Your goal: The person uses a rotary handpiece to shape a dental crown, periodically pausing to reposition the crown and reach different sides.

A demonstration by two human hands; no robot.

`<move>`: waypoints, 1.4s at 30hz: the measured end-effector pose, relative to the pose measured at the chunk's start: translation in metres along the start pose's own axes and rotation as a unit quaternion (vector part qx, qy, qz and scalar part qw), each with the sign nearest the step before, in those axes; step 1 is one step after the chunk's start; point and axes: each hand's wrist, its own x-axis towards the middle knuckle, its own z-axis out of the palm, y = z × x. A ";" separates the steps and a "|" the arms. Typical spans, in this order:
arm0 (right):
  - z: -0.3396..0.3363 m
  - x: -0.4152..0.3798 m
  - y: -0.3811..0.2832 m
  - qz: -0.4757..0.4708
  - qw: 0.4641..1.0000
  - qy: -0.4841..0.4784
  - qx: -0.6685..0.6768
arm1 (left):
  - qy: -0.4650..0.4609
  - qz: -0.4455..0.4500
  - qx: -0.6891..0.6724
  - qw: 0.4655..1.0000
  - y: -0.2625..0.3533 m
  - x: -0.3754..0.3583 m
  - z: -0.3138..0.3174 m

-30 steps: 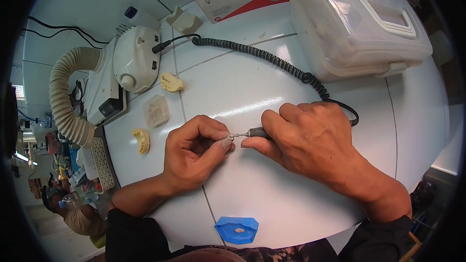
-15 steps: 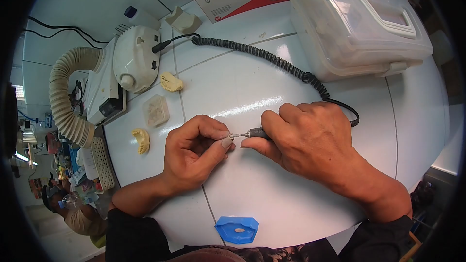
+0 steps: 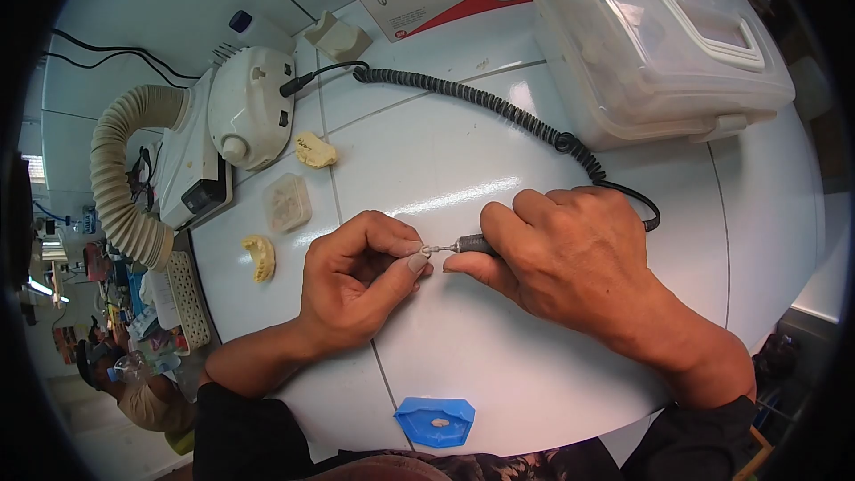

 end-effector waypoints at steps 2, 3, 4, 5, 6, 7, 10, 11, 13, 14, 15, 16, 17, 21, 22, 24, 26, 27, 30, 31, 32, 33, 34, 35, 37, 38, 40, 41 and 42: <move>0.000 0.000 0.000 -0.002 1.000 0.002 0.001 | -0.001 0.005 0.001 1.000 0.000 0.000 0.000; 0.000 0.000 0.000 -0.003 1.000 0.003 0.001 | -0.002 0.008 0.001 1.000 0.001 0.000 0.000; 0.000 0.000 0.000 -0.002 1.000 0.003 0.000 | -0.002 0.011 0.000 1.000 0.000 0.000 0.000; 0.000 0.000 0.000 -0.001 1.000 0.002 -0.001 | -0.001 0.010 -0.001 1.000 0.000 0.000 0.000; 0.001 -0.001 0.000 -0.001 1.000 0.002 -0.002 | -0.001 0.009 -0.002 1.000 -0.001 0.000 0.000; 0.001 -0.001 0.000 -0.002 1.000 0.002 -0.003 | 0.000 0.008 -0.003 1.000 -0.001 0.000 0.000; 0.001 0.000 0.000 -0.005 1.000 0.004 -0.001 | -0.001 0.005 -0.002 1.000 0.001 0.001 0.000; 0.000 0.000 0.000 -0.007 1.000 0.005 -0.001 | -0.002 0.006 -0.001 1.000 0.001 0.000 0.000; 0.000 0.000 0.000 -0.005 1.000 0.004 -0.001 | -0.004 0.008 0.000 1.000 0.000 0.000 -0.001; 0.000 0.000 0.000 -0.001 1.000 0.004 -0.002 | -0.002 0.002 -0.004 1.000 0.000 0.000 -0.001; 0.000 0.000 -0.001 0.003 1.000 0.004 -0.003 | -0.001 -0.003 -0.008 1.000 0.001 0.000 0.000; 0.000 0.000 -0.001 0.001 1.000 0.006 -0.003 | 0.001 -0.008 -0.012 1.000 0.002 0.000 0.000; 0.001 0.000 -0.001 -0.002 1.000 0.008 -0.002 | 0.001 -0.011 -0.012 1.000 0.002 -0.001 0.000; -0.001 0.000 -0.001 -0.004 1.000 0.008 0.003 | 0.004 -0.018 -0.019 1.000 0.001 0.000 0.000; -0.001 0.000 -0.002 -0.002 1.000 0.010 0.002 | 0.005 -0.022 -0.023 0.999 0.000 0.000 0.000; -0.001 0.000 -0.003 0.004 1.000 0.014 0.003 | 0.007 -0.018 -0.026 0.999 -0.001 0.000 0.001; -0.001 0.000 -0.002 -0.002 1.000 0.012 0.003 | 0.008 -0.021 -0.024 0.999 0.000 -0.001 0.002; -0.001 0.000 -0.001 -0.005 1.000 0.012 0.003 | 0.009 -0.023 -0.020 1.000 0.001 -0.001 0.002; 0.000 0.000 -0.002 0.003 1.000 0.014 0.001 | 0.008 -0.024 -0.025 0.999 0.002 0.000 0.001; 0.000 0.000 -0.002 0.001 1.000 0.012 0.001 | 0.007 -0.024 -0.030 0.999 0.002 0.000 0.001; -0.001 0.000 -0.002 -0.002 1.000 0.011 0.002 | 0.007 -0.020 -0.025 0.999 0.001 0.000 0.001; -0.001 0.000 -0.002 -0.004 1.000 0.009 0.002 | 0.007 -0.015 -0.020 1.000 0.000 0.000 0.001; -0.001 0.000 -0.002 -0.002 1.000 0.009 0.002 | 0.006 -0.010 -0.015 1.000 0.000 0.000 0.001; -0.001 0.001 -0.002 -0.001 1.000 0.010 0.003 | 0.007 -0.010 -0.015 1.000 0.000 0.000 0.001; -0.002 0.001 -0.002 -0.001 1.000 0.007 0.001 | 0.007 -0.011 -0.016 1.000 0.001 0.001 0.001; -0.002 0.000 -0.001 -0.003 1.000 0.005 0.000 | 0.006 -0.010 -0.015 1.000 0.001 0.001 0.001; -0.001 0.001 -0.001 -0.002 1.000 0.006 0.000 | 0.003 -0.008 -0.011 1.000 0.001 0.000 0.000; -0.001 0.001 -0.002 0.002 1.000 0.008 0.002 | 0.005 -0.010 -0.016 1.000 0.001 0.000 0.000; -0.001 0.001 -0.002 0.005 1.000 0.010 0.003 | 0.007 -0.012 -0.022 1.000 0.003 0.001 0.001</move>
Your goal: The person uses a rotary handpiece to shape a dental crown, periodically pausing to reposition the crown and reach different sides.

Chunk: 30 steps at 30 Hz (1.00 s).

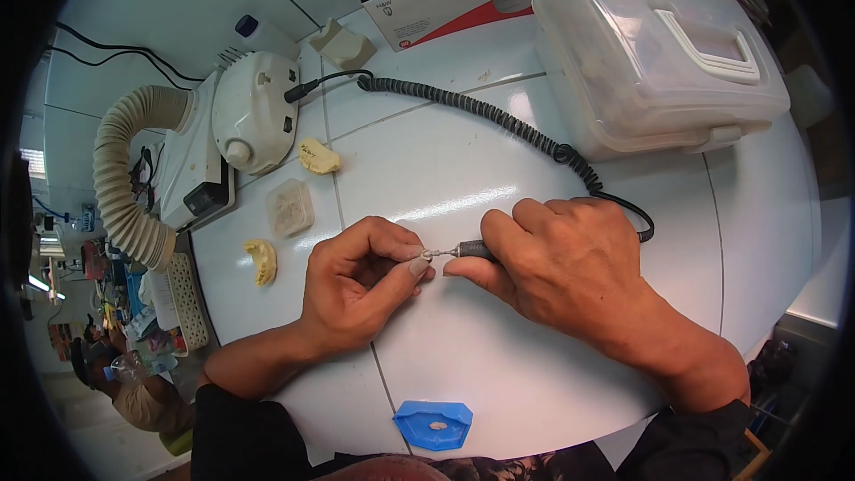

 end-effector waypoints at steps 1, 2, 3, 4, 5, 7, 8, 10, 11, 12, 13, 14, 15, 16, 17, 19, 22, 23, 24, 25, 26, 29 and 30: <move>0.000 0.000 0.000 -0.003 1.000 -0.001 -0.001 | 0.002 -0.002 -0.006 1.000 0.001 0.000 0.000; 0.000 0.000 0.001 -0.007 1.000 -0.001 -0.002 | 0.000 -0.001 -0.001 1.000 0.001 0.000 0.000; 0.000 0.000 0.001 -0.010 1.000 -0.002 -0.002 | -0.002 -0.001 0.004 1.000 0.000 0.000 0.000; 0.000 0.000 0.001 -0.008 1.000 0.000 -0.003 | -0.004 0.000 0.009 1.000 0.000 0.000 0.000; 0.000 0.000 0.000 -0.007 1.000 0.001 -0.004 | -0.004 -0.001 0.006 1.000 0.000 0.000 0.000; 0.000 0.000 0.000 -0.005 1.000 0.003 -0.006 | -0.003 -0.002 0.000 1.000 -0.001 0.000 0.000; 0.000 0.000 0.000 -0.005 1.000 0.003 -0.006 | -0.003 -0.005 0.001 1.000 -0.001 0.000 0.000; 0.000 0.000 0.000 -0.004 1.000 0.001 -0.006 | -0.005 -0.010 0.003 1.000 0.000 0.000 0.000; 0.000 0.000 0.000 -0.003 1.000 -0.001 -0.006 | -0.004 -0.008 -0.005 1.000 0.000 0.000 0.000; 0.000 0.000 0.000 -0.002 1.000 -0.003 -0.005 | -0.004 -0.005 -0.012 1.000 0.000 0.000 0.000; 0.000 0.000 0.000 0.001 1.000 -0.006 -0.003 | -0.003 -0.002 -0.020 1.000 0.000 0.000 0.000; 0.000 0.000 0.000 0.004 1.000 -0.008 -0.002 | -0.001 -0.001 -0.023 1.000 -0.001 0.000 0.001; 0.000 0.000 0.000 0.007 1.000 -0.011 -0.001 | 0.002 0.000 -0.027 1.000 -0.002 -0.001 0.001; -0.001 0.000 0.000 0.006 1.000 -0.011 -0.001 | 0.005 0.001 -0.030 1.000 -0.002 -0.001 0.001; -0.001 0.000 0.000 0.005 1.000 -0.012 -0.001 | 0.006 0.002 -0.028 1.000 -0.002 -0.001 0.001; -0.001 0.001 0.000 0.003 1.000 -0.010 -0.001 | 0.009 0.002 -0.024 1.000 -0.003 -0.001 0.001; -0.001 0.000 0.000 -0.002 1.000 -0.006 -0.001 | 0.014 -0.001 -0.017 1.000 -0.001 -0.002 0.002; -0.001 0.000 0.000 -0.003 1.000 -0.008 0.001 | 0.013 0.000 -0.009 1.000 -0.001 -0.002 0.002; -0.001 0.000 0.000 -0.004 1.000 -0.010 0.002 | 0.012 0.002 -0.002 1.000 -0.001 -0.002 0.001; -0.001 0.000 0.000 -0.003 1.000 -0.008 0.001 | 0.011 0.003 0.006 1.000 -0.002 -0.002 0.001; -0.001 0.000 0.000 -0.001 1.000 -0.005 0.000 | 0.008 0.005 0.006 1.000 -0.002 -0.002 0.001; -0.001 0.000 0.002 -0.007 1.000 -0.014 -0.001 | 0.005 0.011 0.011 1.000 -0.003 -0.002 0.000; -0.001 0.000 0.003 -0.010 1.000 -0.020 -0.001 | 0.008 0.012 0.014 1.000 -0.003 -0.002 0.001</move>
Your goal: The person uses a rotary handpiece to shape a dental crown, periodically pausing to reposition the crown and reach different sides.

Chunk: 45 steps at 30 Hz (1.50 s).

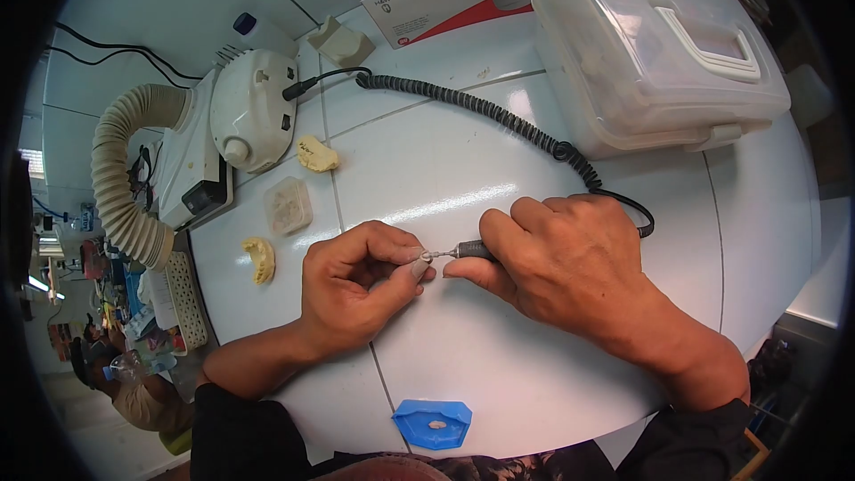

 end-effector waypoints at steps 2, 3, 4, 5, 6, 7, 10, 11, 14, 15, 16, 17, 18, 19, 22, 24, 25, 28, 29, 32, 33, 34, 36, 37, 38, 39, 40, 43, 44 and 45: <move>0.001 0.000 -0.001 0.004 1.000 0.007 -0.002 | 0.000 0.001 -0.002 1.000 0.000 0.000 0.000; 0.001 0.000 -0.001 0.007 1.000 0.010 -0.003 | -0.002 0.000 -0.008 1.000 0.000 0.001 -0.001; 0.001 0.000 -0.001 0.005 1.000 0.008 -0.002 | -0.005 0.000 -0.013 1.000 -0.001 0.002 -0.001; 0.000 0.001 -0.001 0.003 1.000 0.006 -0.001 | -0.003 -0.003 -0.011 1.000 0.000 0.001 -0.001; 0.000 0.001 -0.001 0.001 1.000 0.004 0.000 | -0.002 -0.005 -0.009 1.000 0.002 0.001 0.000; -0.001 0.001 0.000 0.000 1.000 0.004 0.001 | 0.000 -0.007 -0.007 1.000 0.002 0.001 0.000; -0.001 0.001 0.000 -0.002 1.000 0.000 0.001 | -0.004 0.008 -0.006 1.000 0.000 0.001 0.000; -0.002 0.002 0.000 -0.003 1.000 -0.002 0.001 | -0.003 -0.001 -0.009 1.000 0.000 0.001 0.000; -0.001 0.002 0.000 0.005 1.000 -0.004 0.004 | 0.004 -0.019 -0.025 0.999 0.002 0.001 0.000; -0.001 0.001 0.001 0.010 1.000 -0.005 0.006 | 0.009 -0.018 -0.034 0.999 0.002 0.001 0.001; -0.001 0.001 0.001 0.012 1.000 -0.008 0.008 | 0.014 -0.017 -0.043 0.999 0.002 0.001 0.002; -0.001 0.001 0.001 0.015 1.000 -0.011 0.010 | 0.013 -0.016 -0.043 0.999 0.001 0.001 0.002; -0.001 0.001 0.001 0.017 1.000 -0.013 0.012 | 0.012 -0.015 -0.043 0.999 0.001 0.001 0.002; 0.000 0.001 0.001 0.015 1.000 -0.010 0.012 | 0.012 -0.013 -0.042 0.999 0.001 0.001 0.001; -0.001 0.001 0.001 0.009 1.000 -0.006 0.012 | 0.004 -0.007 -0.032 0.999 0.000 0.001 0.001; -0.002 0.001 0.000 0.006 1.000 -0.007 0.010 | 0.000 -0.002 -0.023 1.000 -0.002 0.000 0.000; -0.001 0.001 0.001 0.005 1.000 -0.005 0.010 | -0.002 0.001 -0.019 1.000 -0.002 0.000 0.000; 0.000 0.001 0.001 0.004 1.000 -0.001 0.012 | -0.006 0.010 -0.018 1.000 -0.002 0.001 0.000; 0.000 0.001 0.001 0.004 1.000 0.000 0.014 | -0.007 0.006 -0.020 1.000 -0.002 0.001 -0.001; -0.001 0.001 0.001 0.007 1.000 0.000 0.025 | -0.005 0.001 -0.037 0.999 -0.002 0.001 -0.001; -0.002 0.002 0.002 0.008 1.000 0.001 0.028 | -0.001 0.005 -0.050 0.999 -0.002 0.002 0.000; -0.003 0.002 0.002 0.007 1.000 -0.002 0.026 | 0.003 0.009 -0.063 0.998 -0.002 0.003 0.000; -0.003 0.002 0.002 0.007 1.000 -0.008 0.024 | 0.002 0.025 -0.061 0.998 -0.006 0.004 -0.001; -0.003 0.002 0.003 0.006 1.000 -0.001 0.023 | 0.001 0.033 -0.060 0.998 -0.007 0.004 -0.001; -0.002 0.002 0.002 0.007 1.000 0.005 0.024 | 0.002 0.030 -0.059 0.998 -0.006 0.003 -0.001; -0.002 0.002 0.002 0.008 1.000 0.010 0.025 | 0.003 0.026 -0.058 0.998 -0.004 0.003 -0.001; -0.002 0.002 0.002 0.010 1.000 0.008 0.024 | 0.003 0.025 -0.056 0.998 -0.003 0.003 -0.001; -0.003 0.002 0.002 0.013 1.000 0.005 0.022 | 0.037 0.033 -0.073 0.996 -0.004 0.004 0.003; -0.002 0.002 0.002 0.012 1.000 0.006 0.021 | 0.038 0.039 -0.068 0.996 -0.005 0.004 0.004; -0.002 0.002 0.002 0.011 1.000 0.007 0.020 | 0.038 0.045 -0.063 0.996 -0.006 0.004 0.004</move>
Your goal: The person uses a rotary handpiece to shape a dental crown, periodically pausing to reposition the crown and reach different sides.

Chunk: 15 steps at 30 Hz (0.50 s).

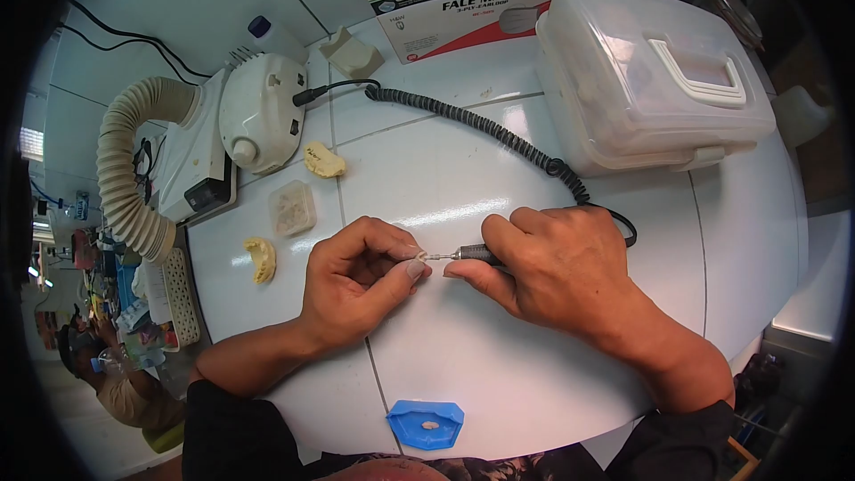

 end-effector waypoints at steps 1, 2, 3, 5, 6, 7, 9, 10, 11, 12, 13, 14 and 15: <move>0.000 0.000 0.000 0.001 1.000 -0.003 0.000 | 0.000 0.006 0.005 1.000 -0.001 0.000 -0.001; -0.001 0.001 -0.001 0.003 1.000 -0.007 0.000 | -0.012 -0.001 0.010 1.000 0.000 0.001 -0.002; -0.002 0.001 -0.001 0.005 1.000 -0.012 0.001 | -0.025 -0.009 0.015 1.000 0.002 0.000 -0.004; -0.002 0.000 -0.002 0.004 1.000 -0.013 0.004 | -0.038 -0.023 0.019 0.999 0.003 -0.001 -0.005; -0.002 0.001 -0.002 0.002 1.000 -0.012 0.005 | -0.038 -0.026 0.019 0.999 0.002 -0.001 -0.005; -0.002 0.001 -0.002 0.004 1.000 -0.013 0.004 | -0.038 -0.027 0.018 0.999 0.002 -0.001 -0.005; -0.003 0.001 -0.003 0.008 1.000 -0.017 0.001 | -0.037 -0.020 0.014 0.999 0.002 -0.001 -0.005; -0.002 0.001 -0.002 0.008 1.000 -0.012 0.002 | -0.037 -0.017 0.013 0.999 0.001 0.000 -0.005; -0.002 0.001 -0.002 0.009 1.000 -0.008 0.004 | -0.035 -0.024 0.011 0.999 0.002 -0.001 -0.004; -0.001 0.000 -0.003 0.010 1.000 -0.004 0.006 | -0.034 -0.030 0.009 0.999 0.002 -0.001 -0.004; -0.001 0.000 -0.003 0.009 1.000 -0.008 0.007 | -0.033 -0.036 0.008 0.999 0.003 -0.001 -0.004; -0.002 0.000 -0.003 0.008 1.000 -0.012 0.007 | -0.025 -0.038 0.006 0.999 0.004 -0.001 -0.003; -0.003 0.000 -0.002 0.007 1.000 -0.016 0.006 | -0.018 -0.038 0.004 0.999 0.006 -0.001 -0.002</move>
